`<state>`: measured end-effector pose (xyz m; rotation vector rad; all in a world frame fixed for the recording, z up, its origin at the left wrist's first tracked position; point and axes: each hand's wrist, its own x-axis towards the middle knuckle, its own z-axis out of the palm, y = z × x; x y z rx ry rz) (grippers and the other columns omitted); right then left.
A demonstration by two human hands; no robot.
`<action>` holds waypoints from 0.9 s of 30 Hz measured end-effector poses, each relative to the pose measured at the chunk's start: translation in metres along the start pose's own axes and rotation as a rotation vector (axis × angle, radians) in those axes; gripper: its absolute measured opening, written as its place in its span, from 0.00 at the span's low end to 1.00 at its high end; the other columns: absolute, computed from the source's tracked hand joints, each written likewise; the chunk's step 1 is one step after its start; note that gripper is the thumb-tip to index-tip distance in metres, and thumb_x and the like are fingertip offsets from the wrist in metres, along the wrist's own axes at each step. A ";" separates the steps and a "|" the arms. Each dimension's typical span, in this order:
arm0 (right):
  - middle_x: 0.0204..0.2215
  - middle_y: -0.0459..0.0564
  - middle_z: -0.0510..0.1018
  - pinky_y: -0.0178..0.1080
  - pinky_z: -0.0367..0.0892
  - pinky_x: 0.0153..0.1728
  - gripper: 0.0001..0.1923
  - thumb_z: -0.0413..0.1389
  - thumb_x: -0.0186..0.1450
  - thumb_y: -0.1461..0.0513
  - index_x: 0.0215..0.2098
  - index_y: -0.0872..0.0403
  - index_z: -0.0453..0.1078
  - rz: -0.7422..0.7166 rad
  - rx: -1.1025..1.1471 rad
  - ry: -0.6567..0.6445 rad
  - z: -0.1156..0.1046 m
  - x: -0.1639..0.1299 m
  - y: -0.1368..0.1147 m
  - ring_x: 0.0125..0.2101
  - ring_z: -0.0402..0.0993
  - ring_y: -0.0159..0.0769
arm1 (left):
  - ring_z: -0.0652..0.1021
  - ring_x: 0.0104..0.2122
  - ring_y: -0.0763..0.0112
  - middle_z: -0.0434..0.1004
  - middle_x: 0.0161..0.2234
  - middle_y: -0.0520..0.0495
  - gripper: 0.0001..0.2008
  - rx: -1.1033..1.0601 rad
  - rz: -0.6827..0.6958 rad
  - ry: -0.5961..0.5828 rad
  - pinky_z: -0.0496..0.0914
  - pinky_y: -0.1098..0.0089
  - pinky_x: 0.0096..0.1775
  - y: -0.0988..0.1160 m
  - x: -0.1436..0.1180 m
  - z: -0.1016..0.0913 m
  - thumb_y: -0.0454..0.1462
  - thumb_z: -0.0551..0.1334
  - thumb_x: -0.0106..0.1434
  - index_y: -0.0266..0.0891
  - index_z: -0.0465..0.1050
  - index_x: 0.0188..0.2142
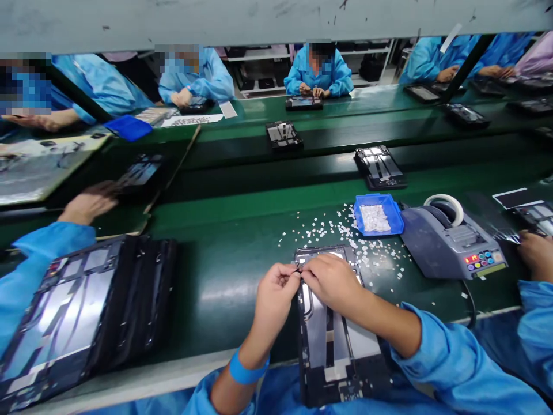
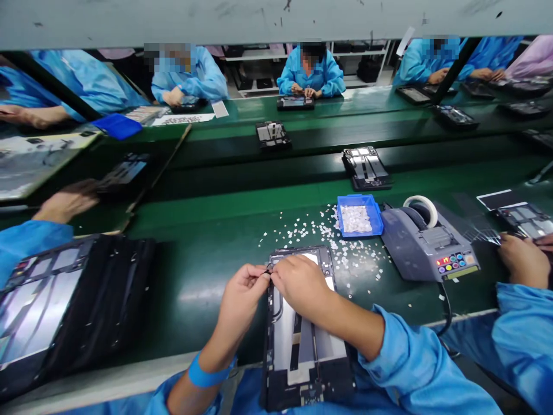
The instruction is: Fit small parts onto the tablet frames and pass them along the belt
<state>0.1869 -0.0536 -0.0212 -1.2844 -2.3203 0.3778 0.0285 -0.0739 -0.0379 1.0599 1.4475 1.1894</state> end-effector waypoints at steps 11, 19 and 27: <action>0.27 0.48 0.77 0.36 0.59 0.34 0.06 0.55 0.60 0.69 0.27 0.53 0.70 0.059 -0.030 0.058 -0.016 0.012 0.014 0.31 0.70 0.37 | 0.78 0.32 0.67 0.81 0.30 0.48 0.06 0.054 -0.021 -0.001 0.71 0.69 0.36 -0.001 -0.002 -0.001 0.39 0.67 0.55 0.39 0.74 0.28; 0.28 0.56 0.80 0.38 0.55 0.31 0.13 0.51 0.68 0.61 0.28 0.55 0.73 0.635 -0.349 0.069 -0.105 -0.002 0.107 0.31 0.74 0.42 | 0.81 0.34 0.64 0.83 0.33 0.46 0.09 0.106 0.006 -0.065 0.73 0.68 0.37 0.004 -0.005 -0.016 0.41 0.65 0.58 0.39 0.77 0.34; 0.28 0.46 0.82 0.34 0.58 0.31 0.12 0.55 0.69 0.60 0.30 0.53 0.77 0.321 0.169 -0.201 -0.054 0.028 0.019 0.29 0.74 0.33 | 0.79 0.37 0.65 0.82 0.39 0.45 0.10 0.636 0.444 -0.057 0.73 0.66 0.40 0.009 0.008 -0.042 0.38 0.58 0.68 0.42 0.79 0.40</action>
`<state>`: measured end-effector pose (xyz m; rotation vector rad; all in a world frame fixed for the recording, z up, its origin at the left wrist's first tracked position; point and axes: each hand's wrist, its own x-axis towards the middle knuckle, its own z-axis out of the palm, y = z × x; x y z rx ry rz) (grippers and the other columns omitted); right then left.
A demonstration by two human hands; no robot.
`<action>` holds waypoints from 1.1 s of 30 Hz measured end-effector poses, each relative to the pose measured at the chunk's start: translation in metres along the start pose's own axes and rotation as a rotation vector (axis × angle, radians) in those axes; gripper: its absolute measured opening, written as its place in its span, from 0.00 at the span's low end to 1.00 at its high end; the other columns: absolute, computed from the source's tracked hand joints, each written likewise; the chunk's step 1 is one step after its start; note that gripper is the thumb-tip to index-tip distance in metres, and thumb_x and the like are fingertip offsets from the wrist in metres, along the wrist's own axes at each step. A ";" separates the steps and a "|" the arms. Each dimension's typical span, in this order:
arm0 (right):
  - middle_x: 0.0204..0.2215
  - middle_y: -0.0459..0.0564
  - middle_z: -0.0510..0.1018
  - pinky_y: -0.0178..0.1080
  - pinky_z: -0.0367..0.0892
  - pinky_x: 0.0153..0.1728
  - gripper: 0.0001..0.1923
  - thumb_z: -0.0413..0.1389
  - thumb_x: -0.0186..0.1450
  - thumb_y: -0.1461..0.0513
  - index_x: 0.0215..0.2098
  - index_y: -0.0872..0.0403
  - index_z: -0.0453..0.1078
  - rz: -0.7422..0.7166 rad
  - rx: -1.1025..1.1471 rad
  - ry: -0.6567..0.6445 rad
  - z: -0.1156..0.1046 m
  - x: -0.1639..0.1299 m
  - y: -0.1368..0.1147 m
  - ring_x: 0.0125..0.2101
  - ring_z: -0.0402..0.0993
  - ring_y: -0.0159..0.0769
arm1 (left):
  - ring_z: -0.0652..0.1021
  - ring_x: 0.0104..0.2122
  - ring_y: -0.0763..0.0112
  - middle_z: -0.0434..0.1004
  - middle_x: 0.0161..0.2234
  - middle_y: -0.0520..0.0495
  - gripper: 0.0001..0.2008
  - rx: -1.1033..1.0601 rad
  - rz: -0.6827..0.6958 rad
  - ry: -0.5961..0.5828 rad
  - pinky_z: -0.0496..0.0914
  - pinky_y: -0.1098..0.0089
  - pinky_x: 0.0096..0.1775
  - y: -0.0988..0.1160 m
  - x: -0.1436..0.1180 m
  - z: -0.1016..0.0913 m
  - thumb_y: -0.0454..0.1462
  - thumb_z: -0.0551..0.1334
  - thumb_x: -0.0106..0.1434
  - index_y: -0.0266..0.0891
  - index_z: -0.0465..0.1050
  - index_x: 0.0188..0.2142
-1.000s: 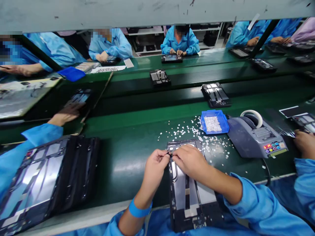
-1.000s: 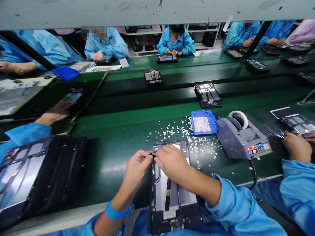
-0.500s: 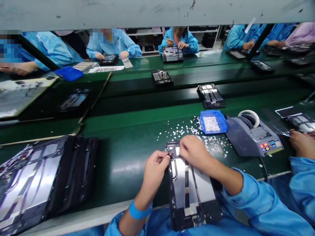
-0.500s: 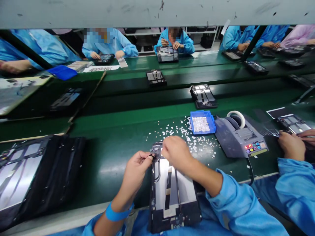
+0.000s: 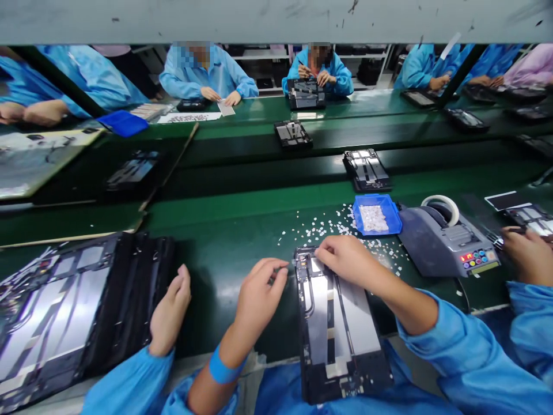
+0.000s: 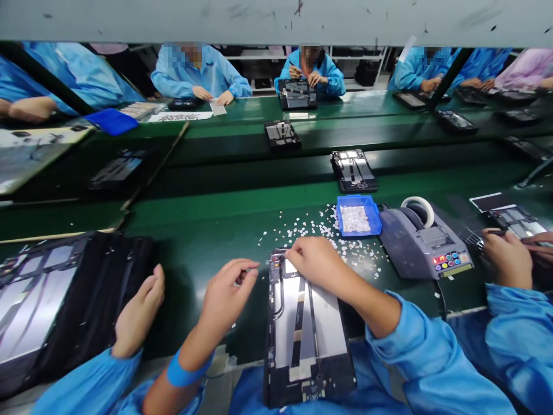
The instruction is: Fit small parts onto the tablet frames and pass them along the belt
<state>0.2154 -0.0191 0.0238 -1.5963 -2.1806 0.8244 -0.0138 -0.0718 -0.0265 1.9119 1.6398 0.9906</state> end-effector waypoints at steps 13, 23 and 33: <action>0.22 0.48 0.78 0.36 0.52 0.26 0.13 0.57 0.65 0.60 0.24 0.53 0.77 0.042 -0.237 -0.082 0.027 0.028 -0.006 0.24 0.70 0.33 | 0.77 0.42 0.61 0.81 0.45 0.42 0.16 0.327 0.368 -0.093 0.72 0.63 0.44 -0.010 0.004 0.012 0.31 0.56 0.72 0.40 0.76 0.56; 0.24 0.49 0.80 0.36 0.51 0.26 0.13 0.57 0.65 0.61 0.24 0.53 0.77 0.027 -0.237 -0.141 0.022 0.034 -0.008 0.25 0.70 0.33 | 0.74 0.37 0.58 0.80 0.45 0.40 0.19 0.649 0.454 -0.198 0.69 0.61 0.36 -0.001 0.007 0.008 0.30 0.57 0.70 0.40 0.74 0.59; 0.24 0.47 0.79 0.34 0.54 0.26 0.12 0.56 0.65 0.62 0.25 0.53 0.77 0.030 -0.164 -0.220 0.014 0.037 -0.007 0.26 0.70 0.33 | 0.76 0.41 0.61 0.81 0.46 0.43 0.16 0.383 0.452 -0.240 0.71 0.62 0.43 -0.011 0.023 0.004 0.31 0.54 0.71 0.39 0.76 0.54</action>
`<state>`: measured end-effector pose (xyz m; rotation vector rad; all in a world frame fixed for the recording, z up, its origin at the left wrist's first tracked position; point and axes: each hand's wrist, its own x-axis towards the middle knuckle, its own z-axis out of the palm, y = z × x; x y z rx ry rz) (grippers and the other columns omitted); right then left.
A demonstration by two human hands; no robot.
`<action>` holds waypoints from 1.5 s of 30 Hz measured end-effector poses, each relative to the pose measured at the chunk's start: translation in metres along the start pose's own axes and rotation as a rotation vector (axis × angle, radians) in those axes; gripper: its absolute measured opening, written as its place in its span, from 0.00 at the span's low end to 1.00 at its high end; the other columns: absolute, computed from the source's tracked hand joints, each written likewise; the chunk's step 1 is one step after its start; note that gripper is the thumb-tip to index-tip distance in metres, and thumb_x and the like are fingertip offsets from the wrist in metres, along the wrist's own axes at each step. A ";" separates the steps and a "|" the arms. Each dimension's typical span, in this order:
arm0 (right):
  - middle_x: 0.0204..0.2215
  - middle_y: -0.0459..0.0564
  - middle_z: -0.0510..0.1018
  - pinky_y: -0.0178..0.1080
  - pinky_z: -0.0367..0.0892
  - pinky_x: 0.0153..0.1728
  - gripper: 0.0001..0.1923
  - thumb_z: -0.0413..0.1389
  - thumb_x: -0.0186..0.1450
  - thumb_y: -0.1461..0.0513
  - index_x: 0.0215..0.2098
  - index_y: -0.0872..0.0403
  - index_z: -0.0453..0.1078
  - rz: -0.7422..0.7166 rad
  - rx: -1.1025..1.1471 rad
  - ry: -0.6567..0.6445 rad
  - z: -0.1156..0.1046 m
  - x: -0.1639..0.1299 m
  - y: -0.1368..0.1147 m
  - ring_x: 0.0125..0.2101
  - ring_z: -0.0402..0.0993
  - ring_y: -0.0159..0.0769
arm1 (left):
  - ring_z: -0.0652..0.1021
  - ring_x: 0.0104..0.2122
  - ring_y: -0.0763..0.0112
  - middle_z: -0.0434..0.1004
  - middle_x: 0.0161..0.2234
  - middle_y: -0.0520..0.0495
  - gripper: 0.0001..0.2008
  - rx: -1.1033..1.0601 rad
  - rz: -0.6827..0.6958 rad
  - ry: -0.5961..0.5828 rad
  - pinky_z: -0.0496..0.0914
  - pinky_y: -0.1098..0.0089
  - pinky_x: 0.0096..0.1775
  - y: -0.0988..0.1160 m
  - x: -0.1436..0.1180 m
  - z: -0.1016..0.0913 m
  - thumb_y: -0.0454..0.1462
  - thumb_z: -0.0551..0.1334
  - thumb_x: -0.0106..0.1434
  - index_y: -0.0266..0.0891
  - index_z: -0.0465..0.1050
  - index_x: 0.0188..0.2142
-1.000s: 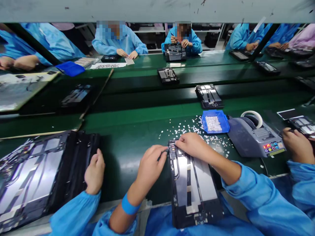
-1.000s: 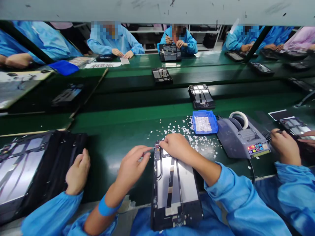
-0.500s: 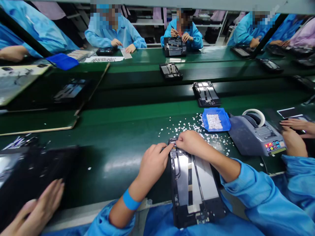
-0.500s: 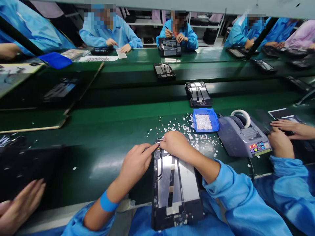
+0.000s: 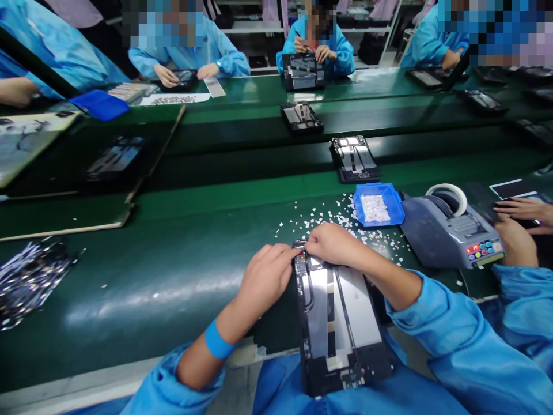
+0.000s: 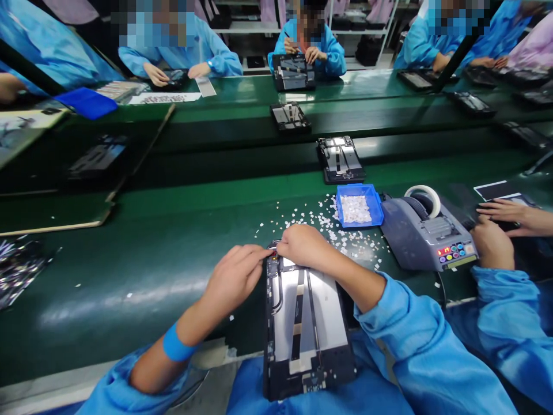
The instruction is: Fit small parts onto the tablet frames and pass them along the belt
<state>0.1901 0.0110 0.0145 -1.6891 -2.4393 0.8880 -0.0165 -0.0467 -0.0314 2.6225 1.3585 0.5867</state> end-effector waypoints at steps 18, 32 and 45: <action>0.40 0.51 0.79 0.36 0.65 0.42 0.14 0.54 0.72 0.66 0.53 0.51 0.75 -0.356 -0.020 0.340 0.049 -0.030 0.035 0.40 0.73 0.36 | 0.73 0.37 0.59 0.77 0.42 0.41 0.19 0.290 0.113 -0.203 0.65 0.61 0.36 0.008 0.009 -0.027 0.30 0.55 0.70 0.44 0.73 0.57; 0.41 0.55 0.77 0.41 0.64 0.35 0.18 0.50 0.72 0.70 0.59 0.59 0.71 -0.561 -0.425 0.288 0.046 -0.041 0.029 0.37 0.67 0.42 | 0.75 0.40 0.59 0.82 0.47 0.42 0.17 0.164 0.064 -0.126 0.68 0.61 0.41 0.002 0.001 -0.024 0.34 0.56 0.72 0.41 0.74 0.57; 0.38 0.51 0.74 0.38 0.62 0.36 0.21 0.51 0.74 0.68 0.63 0.51 0.69 -0.622 -0.344 0.387 0.056 -0.039 0.047 0.35 0.64 0.38 | 0.74 0.43 0.60 0.76 0.45 0.43 0.22 -0.025 0.056 -0.244 0.71 0.61 0.45 -0.011 0.008 -0.019 0.30 0.54 0.70 0.49 0.74 0.59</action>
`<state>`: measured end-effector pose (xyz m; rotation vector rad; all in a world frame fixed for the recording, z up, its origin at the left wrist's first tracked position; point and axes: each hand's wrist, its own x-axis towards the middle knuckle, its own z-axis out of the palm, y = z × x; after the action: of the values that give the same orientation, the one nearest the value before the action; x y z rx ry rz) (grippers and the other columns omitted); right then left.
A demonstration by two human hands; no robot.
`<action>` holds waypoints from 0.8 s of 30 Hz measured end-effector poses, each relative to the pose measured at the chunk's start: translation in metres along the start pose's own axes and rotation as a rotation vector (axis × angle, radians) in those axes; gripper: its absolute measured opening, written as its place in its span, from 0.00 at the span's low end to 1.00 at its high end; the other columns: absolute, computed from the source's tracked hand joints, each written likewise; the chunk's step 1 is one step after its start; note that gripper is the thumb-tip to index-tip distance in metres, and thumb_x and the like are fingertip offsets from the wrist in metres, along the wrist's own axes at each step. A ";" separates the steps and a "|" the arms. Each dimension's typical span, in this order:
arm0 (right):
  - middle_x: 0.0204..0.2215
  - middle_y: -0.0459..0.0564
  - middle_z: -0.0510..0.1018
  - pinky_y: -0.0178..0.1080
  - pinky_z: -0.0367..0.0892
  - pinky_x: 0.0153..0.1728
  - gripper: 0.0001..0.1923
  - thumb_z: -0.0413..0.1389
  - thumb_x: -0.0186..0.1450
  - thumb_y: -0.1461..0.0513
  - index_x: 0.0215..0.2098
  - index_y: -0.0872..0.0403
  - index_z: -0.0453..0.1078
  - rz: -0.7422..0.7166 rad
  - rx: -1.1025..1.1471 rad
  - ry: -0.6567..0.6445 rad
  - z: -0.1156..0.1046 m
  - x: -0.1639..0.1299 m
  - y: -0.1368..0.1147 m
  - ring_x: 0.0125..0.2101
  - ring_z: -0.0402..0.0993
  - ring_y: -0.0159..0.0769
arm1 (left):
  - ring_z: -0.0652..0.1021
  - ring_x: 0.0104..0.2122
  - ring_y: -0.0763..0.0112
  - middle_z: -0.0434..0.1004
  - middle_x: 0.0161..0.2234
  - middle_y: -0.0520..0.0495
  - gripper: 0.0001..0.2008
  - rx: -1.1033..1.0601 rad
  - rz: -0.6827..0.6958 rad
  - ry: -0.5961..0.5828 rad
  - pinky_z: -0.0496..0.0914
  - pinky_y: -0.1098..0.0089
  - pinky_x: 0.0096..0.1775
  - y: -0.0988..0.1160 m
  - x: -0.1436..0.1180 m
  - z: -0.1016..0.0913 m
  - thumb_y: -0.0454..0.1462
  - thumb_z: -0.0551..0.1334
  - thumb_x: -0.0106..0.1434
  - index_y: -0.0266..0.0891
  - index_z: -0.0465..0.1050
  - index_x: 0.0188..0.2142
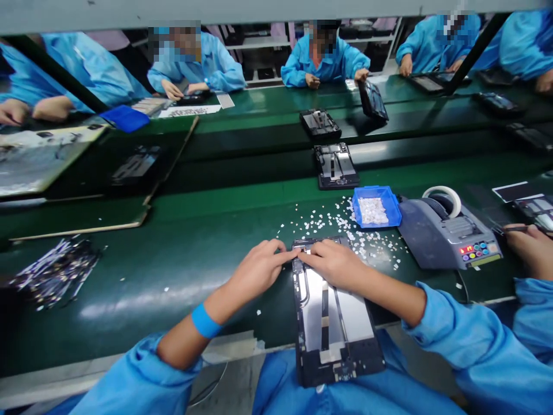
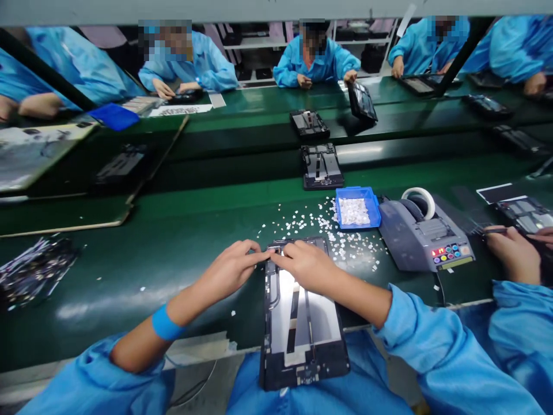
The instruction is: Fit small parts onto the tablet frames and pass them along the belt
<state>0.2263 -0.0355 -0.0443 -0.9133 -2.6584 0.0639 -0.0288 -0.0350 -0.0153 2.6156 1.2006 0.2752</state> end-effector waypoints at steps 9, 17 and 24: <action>0.43 0.55 0.76 0.40 0.66 0.36 0.21 0.52 0.70 0.71 0.59 0.54 0.70 -0.046 0.042 -0.133 -0.025 0.013 -0.002 0.38 0.68 0.40 | 0.78 0.37 0.64 0.79 0.41 0.45 0.20 -0.373 -0.419 0.186 0.71 0.65 0.41 0.006 0.007 0.001 0.37 0.55 0.69 0.41 0.75 0.57; 0.36 0.49 0.81 0.37 0.71 0.36 0.12 0.54 0.72 0.58 0.48 0.52 0.76 0.824 0.560 0.500 -0.091 -0.129 0.005 0.35 0.77 0.36 | 0.73 0.25 0.66 0.74 0.25 0.52 0.16 -0.769 -0.605 0.000 0.63 0.69 0.27 0.007 0.042 0.004 0.50 0.64 0.57 0.40 0.71 0.36; 0.21 0.39 0.71 0.27 0.52 0.13 0.23 0.70 0.50 0.48 0.33 0.53 0.70 1.496 1.035 1.123 -0.075 -0.242 0.048 0.15 0.61 0.24 | 0.69 0.21 0.68 0.71 0.20 0.55 0.20 -0.810 -0.596 -0.067 0.61 0.72 0.25 -0.023 0.061 0.024 0.53 0.68 0.48 0.42 0.67 0.30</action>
<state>0.4578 -0.1483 -0.0508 -1.5272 -0.3822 0.8236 0.0007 0.0227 -0.0409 1.5084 1.3955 0.4315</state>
